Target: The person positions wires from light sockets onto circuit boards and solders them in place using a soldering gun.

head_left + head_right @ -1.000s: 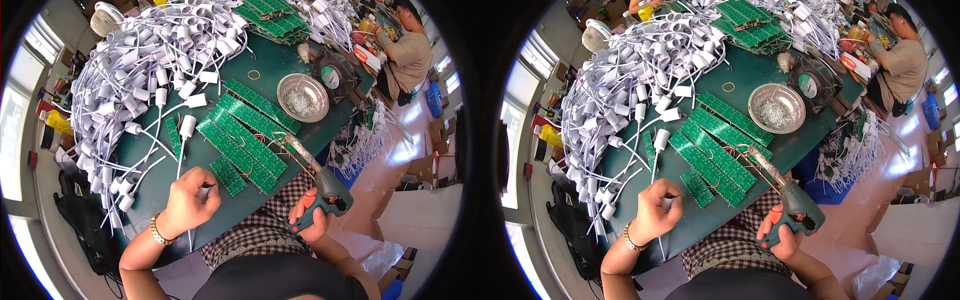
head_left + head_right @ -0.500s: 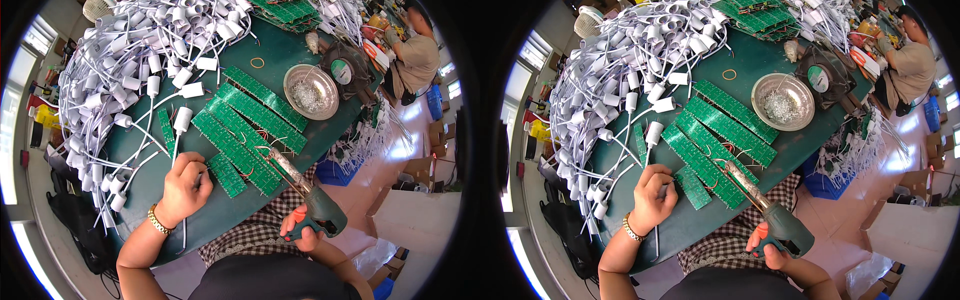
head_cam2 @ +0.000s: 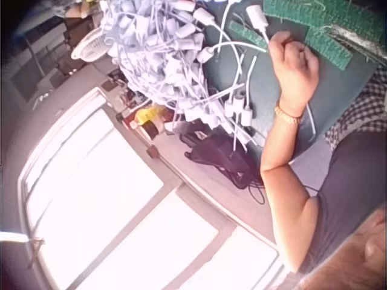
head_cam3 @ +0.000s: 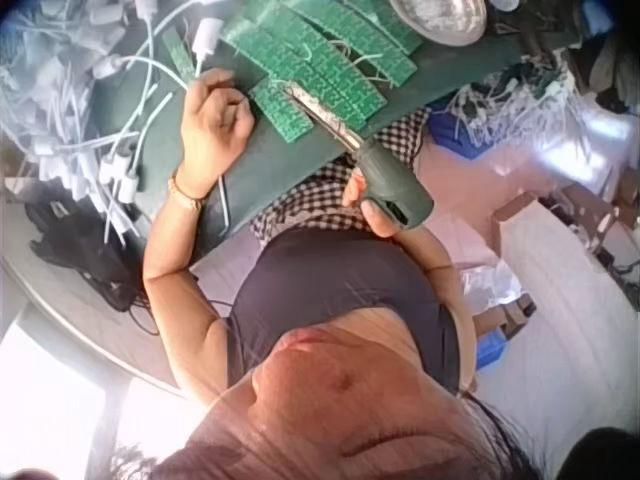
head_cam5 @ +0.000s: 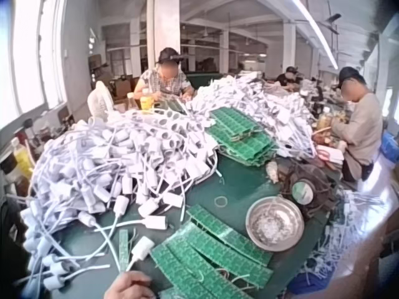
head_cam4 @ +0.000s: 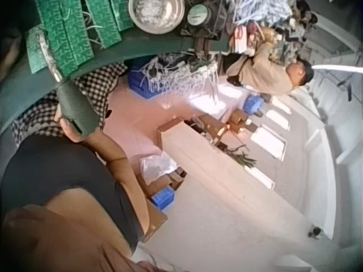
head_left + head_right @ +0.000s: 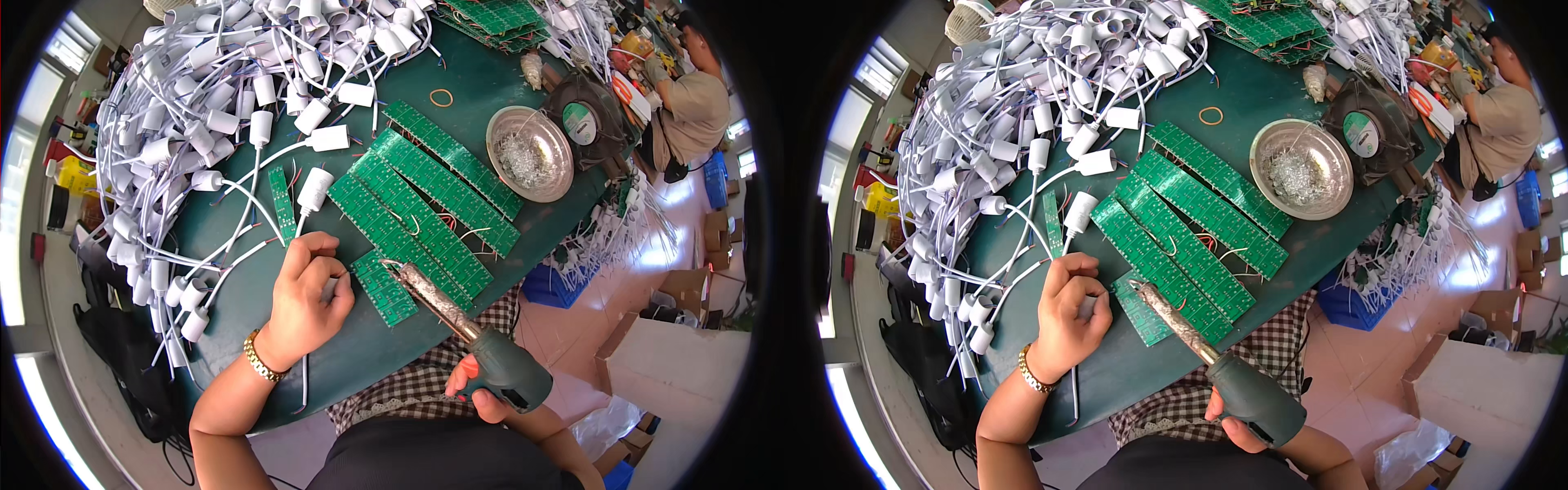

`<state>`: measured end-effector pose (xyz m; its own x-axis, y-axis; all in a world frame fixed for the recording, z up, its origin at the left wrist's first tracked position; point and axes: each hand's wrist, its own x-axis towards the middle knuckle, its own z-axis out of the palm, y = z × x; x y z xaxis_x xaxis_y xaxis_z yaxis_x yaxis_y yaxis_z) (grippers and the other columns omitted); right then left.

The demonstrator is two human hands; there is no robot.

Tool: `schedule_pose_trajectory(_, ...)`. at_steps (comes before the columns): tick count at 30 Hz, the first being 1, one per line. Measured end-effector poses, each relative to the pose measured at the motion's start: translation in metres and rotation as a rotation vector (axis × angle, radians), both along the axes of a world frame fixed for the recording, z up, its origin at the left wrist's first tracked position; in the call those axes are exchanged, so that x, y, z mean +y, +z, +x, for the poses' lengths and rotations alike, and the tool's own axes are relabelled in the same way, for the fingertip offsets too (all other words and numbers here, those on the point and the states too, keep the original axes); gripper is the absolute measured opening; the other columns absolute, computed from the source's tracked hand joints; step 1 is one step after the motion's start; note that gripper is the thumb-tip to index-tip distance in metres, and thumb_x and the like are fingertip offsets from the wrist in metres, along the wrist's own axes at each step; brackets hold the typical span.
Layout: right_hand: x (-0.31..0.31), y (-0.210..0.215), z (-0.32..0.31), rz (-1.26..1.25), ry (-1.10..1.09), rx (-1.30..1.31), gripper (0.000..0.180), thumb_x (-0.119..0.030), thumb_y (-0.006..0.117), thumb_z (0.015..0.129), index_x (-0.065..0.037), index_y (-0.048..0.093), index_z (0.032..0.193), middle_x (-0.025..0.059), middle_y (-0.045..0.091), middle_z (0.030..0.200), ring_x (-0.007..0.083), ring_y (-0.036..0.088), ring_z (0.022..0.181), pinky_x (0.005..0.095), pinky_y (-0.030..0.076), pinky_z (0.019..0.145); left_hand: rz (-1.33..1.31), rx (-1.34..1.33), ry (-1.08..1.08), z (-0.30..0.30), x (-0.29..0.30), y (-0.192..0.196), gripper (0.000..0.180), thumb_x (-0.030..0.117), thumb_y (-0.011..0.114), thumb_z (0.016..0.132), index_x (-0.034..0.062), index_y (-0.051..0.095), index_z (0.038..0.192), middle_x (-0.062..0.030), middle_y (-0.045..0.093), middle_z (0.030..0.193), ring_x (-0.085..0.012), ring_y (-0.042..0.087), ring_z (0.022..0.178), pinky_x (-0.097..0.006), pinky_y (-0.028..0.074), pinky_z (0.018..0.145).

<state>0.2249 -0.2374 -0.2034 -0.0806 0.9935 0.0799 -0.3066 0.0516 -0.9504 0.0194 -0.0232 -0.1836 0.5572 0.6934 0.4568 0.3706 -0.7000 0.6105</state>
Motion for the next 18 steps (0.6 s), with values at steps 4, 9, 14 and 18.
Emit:
schedule_pose_trajectory(4,-0.004,-0.006,0.007,-0.147,0.112,-0.582,0.025,-0.021,0.061,0.086,-0.002,0.056,0.103,0.0118,0.059,0.088,0.0213,0.064,0.075,0.034,0.053,0.066,-0.02,0.048,-0.02,-0.003,0.001,0.0,0.019,-0.008,0.066,0.068,0.0003,0.056,0.081,-0.0143,0.057,0.097,-0.0293,0.06,0.083,-0.036,0.051,0.071)
schedule_pose_trajectory(9,0.003,-0.01,-0.005,0.099,-0.098,-0.698,0.031,-0.014,0.072,0.065,-0.007,0.065,0.096,0.0055,0.065,0.088,0.023,0.064,0.069,0.0317,0.051,0.056,-0.055,0.074,-0.011,-0.003,0.0,0.0,0.018,-0.008,0.065,0.07,0.002,0.054,0.082,-0.014,0.058,0.099,-0.029,0.06,0.083,-0.035,0.05,0.073)
schedule_pose_trajectory(14,0.005,-0.013,-0.006,0.128,-0.098,-0.704,0.032,-0.011,0.072,0.066,-0.003,0.062,0.095,0.0113,0.062,0.089,0.0261,0.06,0.065,0.032,0.048,0.053,-0.034,0.075,-0.019,-0.001,0.0,0.0,0.02,-0.008,0.065,0.07,0.0018,0.052,0.082,-0.0145,0.058,0.099,-0.0297,0.059,0.083,-0.036,0.05,0.073)
schedule_pose_trajectory(18,0.007,-0.009,-0.005,0.091,-0.068,-0.691,0.032,-0.011,0.072,0.066,-0.002,0.061,0.096,0.0117,0.062,0.088,0.0268,0.06,0.064,0.0326,0.048,0.053,-0.022,0.085,-0.005,-0.002,0.0,-0.003,0.02,-0.009,0.064,0.07,0.0015,0.052,0.082,-0.0148,0.057,0.099,-0.0303,0.059,0.083,-0.036,0.049,0.074)
